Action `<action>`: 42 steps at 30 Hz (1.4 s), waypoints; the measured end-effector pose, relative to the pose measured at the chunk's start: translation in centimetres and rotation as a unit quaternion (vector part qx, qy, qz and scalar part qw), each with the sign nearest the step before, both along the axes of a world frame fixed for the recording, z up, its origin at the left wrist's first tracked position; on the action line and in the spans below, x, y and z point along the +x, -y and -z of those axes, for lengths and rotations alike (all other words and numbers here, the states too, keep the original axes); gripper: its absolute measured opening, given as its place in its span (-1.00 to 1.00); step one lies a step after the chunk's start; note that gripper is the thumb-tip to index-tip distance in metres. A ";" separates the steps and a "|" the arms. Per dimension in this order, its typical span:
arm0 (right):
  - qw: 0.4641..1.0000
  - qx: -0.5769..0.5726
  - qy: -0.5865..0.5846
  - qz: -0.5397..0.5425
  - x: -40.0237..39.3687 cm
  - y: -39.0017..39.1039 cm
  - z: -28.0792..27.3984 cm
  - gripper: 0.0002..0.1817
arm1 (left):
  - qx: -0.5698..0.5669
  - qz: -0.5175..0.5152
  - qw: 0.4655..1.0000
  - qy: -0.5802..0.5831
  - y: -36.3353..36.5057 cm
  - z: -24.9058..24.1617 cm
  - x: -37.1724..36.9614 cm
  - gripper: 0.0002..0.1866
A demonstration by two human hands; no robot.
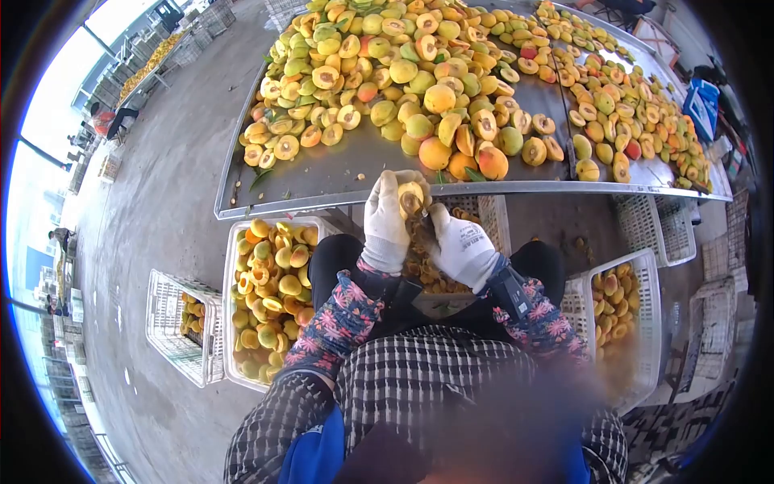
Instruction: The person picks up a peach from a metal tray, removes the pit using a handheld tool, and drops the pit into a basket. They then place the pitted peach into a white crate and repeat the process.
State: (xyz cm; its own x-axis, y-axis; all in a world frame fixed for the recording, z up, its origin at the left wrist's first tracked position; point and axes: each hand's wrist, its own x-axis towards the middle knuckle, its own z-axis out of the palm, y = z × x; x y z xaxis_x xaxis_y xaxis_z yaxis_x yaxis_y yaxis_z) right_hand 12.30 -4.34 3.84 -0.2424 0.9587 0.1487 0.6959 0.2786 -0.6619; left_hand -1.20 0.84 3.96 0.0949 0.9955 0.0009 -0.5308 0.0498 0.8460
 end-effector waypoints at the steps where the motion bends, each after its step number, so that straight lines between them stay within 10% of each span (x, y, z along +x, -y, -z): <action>1: 1.000 -0.012 0.001 -0.010 0.3 0.1 0.0 -0.61 | -0.015 0.025 0.999 -0.015 -0.1 -0.2 -0.5 -0.52; 9: 0.958 -0.097 -0.265 -0.051 0.4 0.3 2.6 -0.66 | 0.066 -0.104 0.992 -0.022 0.7 1.5 1.4 -0.43; 16: 0.990 -0.061 -0.017 -0.128 2.4 0.9 1.7 -0.63 | -0.087 0.129 0.986 -0.067 0.1 -0.2 -1.6 -0.43; 19: 0.980 -0.041 -0.145 -0.128 1.7 1.4 3.5 -0.63 | -0.124 0.173 0.976 -0.055 -0.5 -0.5 -1.5 -0.43; 22: 0.835 -0.331 -0.433 -0.076 0.3 2.6 2.5 -0.67 | -0.144 0.181 0.973 -0.018 -0.7 0.0 -1.3 -0.45; 29: 0.472 -0.512 -0.708 -0.117 0.9 2.8 2.7 -0.68 | -0.192 0.172 0.955 0.149 -1.0 1.1 0.4 -0.50; 33: 0.435 -0.517 -0.725 -0.130 1.9 3.0 3.6 -0.63 | -0.137 0.087 0.987 0.007 -1.2 1.9 1.1 -0.56; 37: 0.481 -0.517 -0.697 -0.120 3.8 4.0 3.2 -0.65 | -0.001 0.001 0.984 -0.177 -1.8 3.1 0.2 -0.66; 40: 0.733 -0.454 -0.506 0.014 5.4 4.3 3.3 -0.70 | 0.036 -0.057 0.953 -0.295 -2.8 2.2 -4.7 -0.69; 42: 0.935 -0.290 -0.196 0.058 7.1 4.7 4.7 -0.67 | 0.089 -0.133 0.811 -0.563 -3.3 0.2 -8.9 -0.70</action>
State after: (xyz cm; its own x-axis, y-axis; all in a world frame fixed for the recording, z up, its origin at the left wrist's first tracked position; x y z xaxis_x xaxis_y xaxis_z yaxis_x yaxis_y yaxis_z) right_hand 19.40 -9.03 -0.82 -0.1676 0.9219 -0.3493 0.3708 -0.2694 -0.8888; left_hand -10.11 4.15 3.76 -0.0827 0.9746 0.2080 0.6118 -0.1151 0.7826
